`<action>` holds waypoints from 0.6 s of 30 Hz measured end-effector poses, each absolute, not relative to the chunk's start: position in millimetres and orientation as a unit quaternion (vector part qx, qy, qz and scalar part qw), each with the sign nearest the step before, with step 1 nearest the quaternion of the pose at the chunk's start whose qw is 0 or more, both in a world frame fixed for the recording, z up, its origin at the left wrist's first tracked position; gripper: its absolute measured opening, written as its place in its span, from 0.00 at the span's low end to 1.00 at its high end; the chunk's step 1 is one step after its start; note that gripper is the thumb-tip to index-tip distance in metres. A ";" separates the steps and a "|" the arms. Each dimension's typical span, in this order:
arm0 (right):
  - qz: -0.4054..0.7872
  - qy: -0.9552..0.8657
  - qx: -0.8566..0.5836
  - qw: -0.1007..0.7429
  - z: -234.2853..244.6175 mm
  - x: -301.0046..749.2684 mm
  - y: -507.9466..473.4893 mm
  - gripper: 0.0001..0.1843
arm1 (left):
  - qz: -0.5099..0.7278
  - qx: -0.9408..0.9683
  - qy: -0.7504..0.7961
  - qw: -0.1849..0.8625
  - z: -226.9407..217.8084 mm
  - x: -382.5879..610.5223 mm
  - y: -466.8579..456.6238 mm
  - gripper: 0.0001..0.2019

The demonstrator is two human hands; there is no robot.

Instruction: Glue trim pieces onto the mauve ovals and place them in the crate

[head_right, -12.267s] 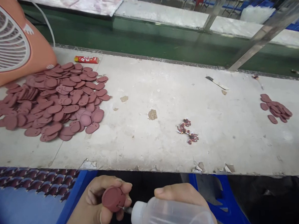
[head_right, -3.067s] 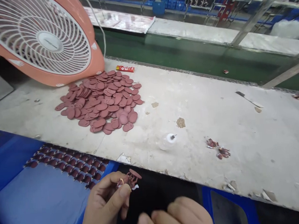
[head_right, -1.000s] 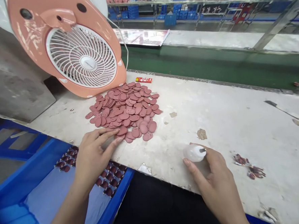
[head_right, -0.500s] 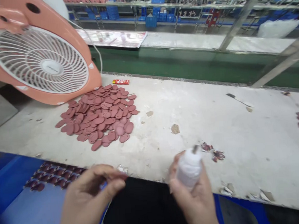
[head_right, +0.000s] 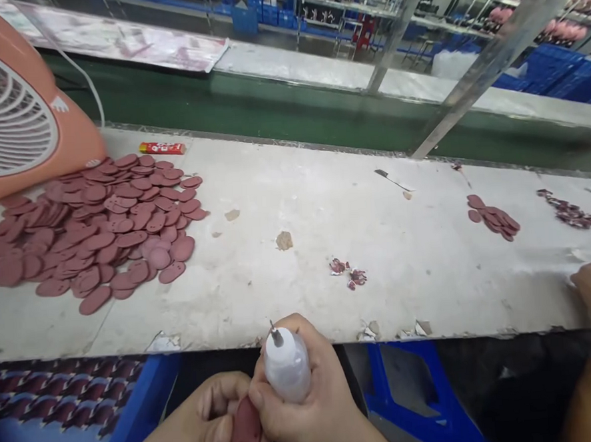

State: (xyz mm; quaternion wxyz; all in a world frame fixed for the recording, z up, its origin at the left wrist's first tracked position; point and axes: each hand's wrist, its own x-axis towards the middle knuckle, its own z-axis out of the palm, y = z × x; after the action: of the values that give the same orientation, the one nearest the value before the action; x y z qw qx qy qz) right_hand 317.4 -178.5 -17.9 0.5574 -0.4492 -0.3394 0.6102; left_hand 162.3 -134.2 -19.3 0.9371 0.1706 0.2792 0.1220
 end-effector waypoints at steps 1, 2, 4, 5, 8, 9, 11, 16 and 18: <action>0.609 -0.332 -0.450 0.562 -18.4 317.5 -180.2 0.21 | 0.123 0.144 0.263 0.946 -23.3 164.4 -135.8 0.17; 0.605 -0.326 -0.453 0.568 -18.3 318.3 -182.2 0.24 | 0.130 0.120 0.250 0.952 -26.8 166.1 -137.6 0.17; 0.587 -0.318 -0.477 0.572 -15.3 322.3 -187.7 0.32 | 0.148 0.089 0.239 0.956 -31.2 167.8 -140.0 0.16; 0.572 -0.316 -0.504 0.565 -12.5 325.5 -191.4 0.38 | 0.154 0.080 0.243 0.955 -31.7 167.7 -140.4 0.16; 0.534 -0.295 -0.591 0.528 -1.8 338.8 -205.0 0.37 | 0.180 0.091 0.274 0.940 -27.1 164.8 -138.3 0.16; 0.520 -0.286 -0.613 0.522 0.8 344.0 -209.7 0.33 | 0.194 0.104 0.287 0.932 -24.6 163.7 -137.0 0.16; 0.501 -0.271 -0.626 0.533 2.4 354.3 -217.7 0.27 | 0.220 0.133 0.303 0.918 -19.9 162.1 -134.8 0.15; 0.505 -0.278 -0.518 0.632 -5.6 364.6 -222.4 0.27 | 0.250 0.161 0.309 0.903 -14.1 163.0 -133.9 0.15; 0.484 -0.279 -0.521 0.645 -5.4 358.4 -221.2 0.27 | 0.265 0.167 0.319 0.894 -13.0 163.6 -134.8 0.14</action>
State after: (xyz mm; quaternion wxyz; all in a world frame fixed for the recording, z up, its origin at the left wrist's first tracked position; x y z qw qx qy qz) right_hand 358.4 -221.2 -5.4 0.6454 -0.5208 -0.2787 0.4844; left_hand 163.6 -134.8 -13.0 0.8944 0.1665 0.3192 0.2654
